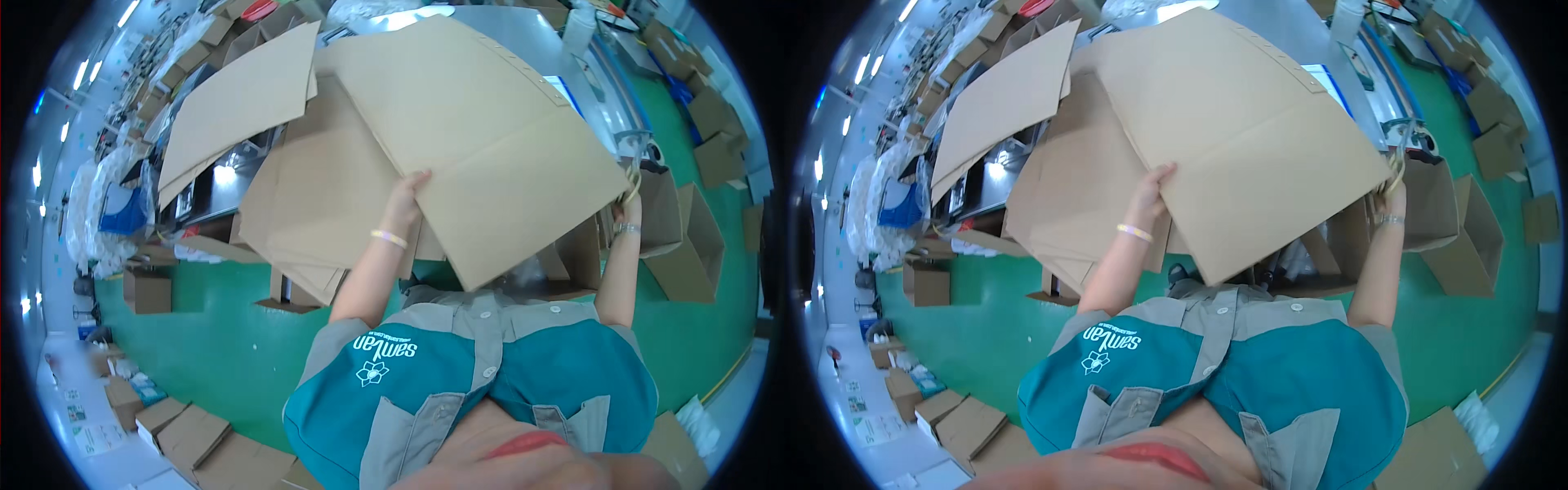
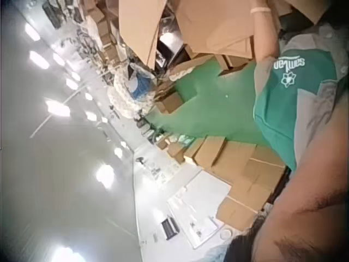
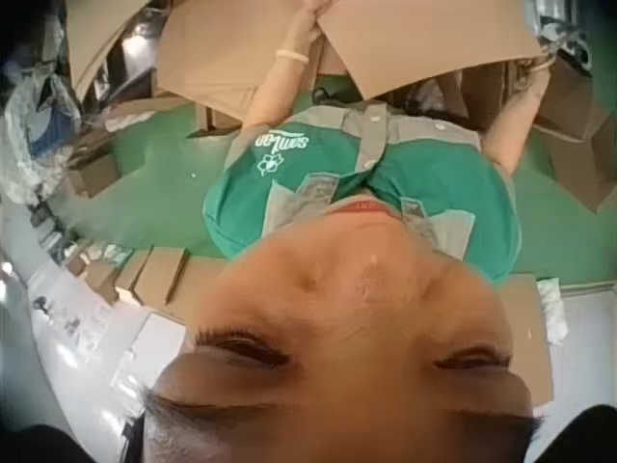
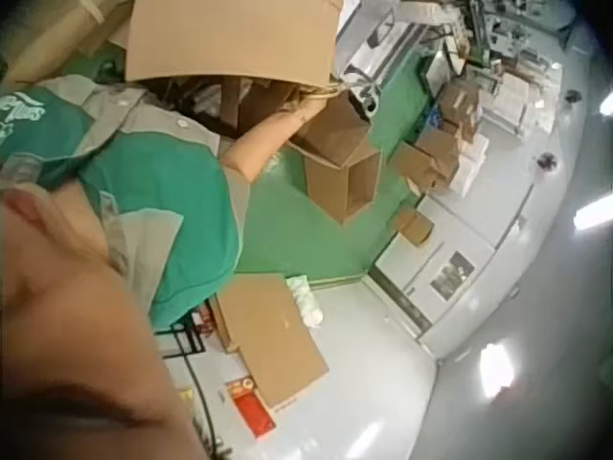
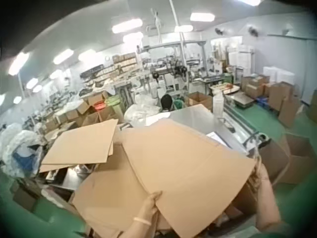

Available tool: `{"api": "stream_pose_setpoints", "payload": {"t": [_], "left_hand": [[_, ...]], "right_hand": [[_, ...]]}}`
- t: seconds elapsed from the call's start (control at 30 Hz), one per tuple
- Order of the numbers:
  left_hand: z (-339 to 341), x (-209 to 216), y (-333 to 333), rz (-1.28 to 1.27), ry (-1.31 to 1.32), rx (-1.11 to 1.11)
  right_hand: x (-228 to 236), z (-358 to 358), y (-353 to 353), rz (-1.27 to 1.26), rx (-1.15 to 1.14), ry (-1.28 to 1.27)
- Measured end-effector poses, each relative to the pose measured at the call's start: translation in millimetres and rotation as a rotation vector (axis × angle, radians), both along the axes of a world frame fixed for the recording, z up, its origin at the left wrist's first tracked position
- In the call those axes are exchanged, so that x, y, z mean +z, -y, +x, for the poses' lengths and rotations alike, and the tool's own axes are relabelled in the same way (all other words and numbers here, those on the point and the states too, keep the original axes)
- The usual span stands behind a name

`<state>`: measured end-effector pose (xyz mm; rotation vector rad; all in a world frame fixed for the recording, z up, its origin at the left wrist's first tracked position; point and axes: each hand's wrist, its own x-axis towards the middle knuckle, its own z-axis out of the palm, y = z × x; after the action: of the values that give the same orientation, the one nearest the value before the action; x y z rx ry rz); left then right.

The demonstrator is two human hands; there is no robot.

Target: The person cuts cardboard sheets along their edges using scissors and places the trimmed sheets onto a stack.

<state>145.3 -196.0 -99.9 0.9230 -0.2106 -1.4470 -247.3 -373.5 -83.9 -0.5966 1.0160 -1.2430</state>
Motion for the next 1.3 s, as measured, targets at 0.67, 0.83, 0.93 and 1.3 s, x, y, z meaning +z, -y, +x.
{"api": "stream_pose_setpoints", "payload": {"t": [0.67,0.83,0.93,1.3], "left_hand": [[-120.2,-40.2,62.5,-0.075,-0.422,0.086],[-128.1,-41.2,60.3,-0.090,-0.419,0.090],[-127.3,-44.1,60.3,-0.093,-0.407,0.089],[-130.7,-40.5,60.6,-0.094,-0.400,0.086]], "right_hand": [[-40.4,76.4,-169.4,0.279,0.591,-0.253],[-41.0,90.8,-157.8,0.340,0.576,-0.280],[-42.7,92.4,-156.2,0.341,0.571,-0.290],[-34.4,94.5,-153.1,0.338,0.535,-0.299]]}}
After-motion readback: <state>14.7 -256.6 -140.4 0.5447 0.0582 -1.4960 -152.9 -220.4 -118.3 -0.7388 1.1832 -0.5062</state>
